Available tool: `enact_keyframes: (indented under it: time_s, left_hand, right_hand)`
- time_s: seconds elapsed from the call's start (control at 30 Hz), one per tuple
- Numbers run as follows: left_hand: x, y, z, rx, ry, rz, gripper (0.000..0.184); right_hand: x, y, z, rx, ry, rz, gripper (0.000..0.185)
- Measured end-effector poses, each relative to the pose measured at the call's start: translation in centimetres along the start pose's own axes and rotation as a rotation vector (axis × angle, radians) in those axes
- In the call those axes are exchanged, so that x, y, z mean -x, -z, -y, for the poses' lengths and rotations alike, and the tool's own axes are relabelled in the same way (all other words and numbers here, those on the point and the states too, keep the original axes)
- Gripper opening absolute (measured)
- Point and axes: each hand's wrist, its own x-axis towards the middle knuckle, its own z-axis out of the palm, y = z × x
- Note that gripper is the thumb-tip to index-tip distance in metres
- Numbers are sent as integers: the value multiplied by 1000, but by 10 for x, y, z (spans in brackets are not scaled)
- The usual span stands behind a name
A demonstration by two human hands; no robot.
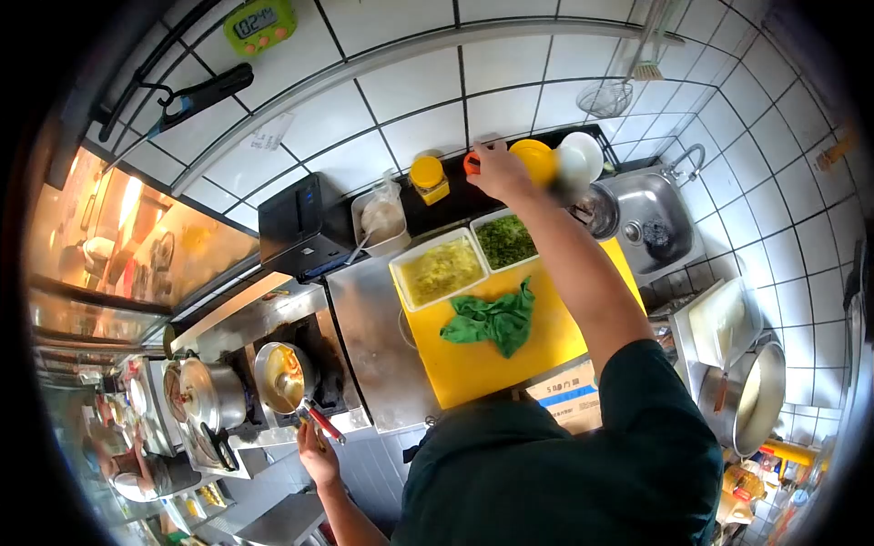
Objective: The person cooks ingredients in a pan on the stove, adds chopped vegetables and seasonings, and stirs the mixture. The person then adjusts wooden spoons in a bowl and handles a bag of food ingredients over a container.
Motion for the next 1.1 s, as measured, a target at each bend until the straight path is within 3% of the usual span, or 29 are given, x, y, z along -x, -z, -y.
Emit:
enact_keyframes:
  time_s: [0.23, 0.37, 0.4, 0.5, 0.63, 0.77, 0.9, 0.93, 1.03, 1.1]
  left_hand:
    - [-2, 0, 0, -23, 28, 25, 31]
    - [-5, -2, -6, -3, 52, 34, 32]
    - [-4, -4, -5, 0, 59, 31, 31]
    - [-3, -6, 0, -26, 47, 25, 31]
    - [-7, -1, -7, 34, 50, 42, 31]
    - [-6, -7, -2, 5, 48, 34, 32]
    - [-8, -7, -2, 28, 66, 53, 33]
    - [-8, -9, 2, 3, 51, 43, 32]
    - [-8, -7, 2, 10, 34, 33, 30]
    - [-10, -7, 0, 10, 36, 33, 29]
  right_hand:
    - [11, -2, 0, -77, 83, 168, 48]
    - [31, -17, 19, -268, 195, 88, 61]
    - [33, -18, 27, -251, 161, 119, 73]
    - [33, -39, 38, -336, 137, 95, 78]
    - [27, -50, 42, -500, 174, 146, 69]
    - [31, -59, 51, -459, 180, 140, 65]
    - [54, -20, 60, -376, 116, 96, 58]
    - [62, -11, 59, -434, 165, -27, 40]
    - [77, 16, 40, -636, 310, -314, 21]
    - [85, 50, 33, -585, 476, -560, 16]
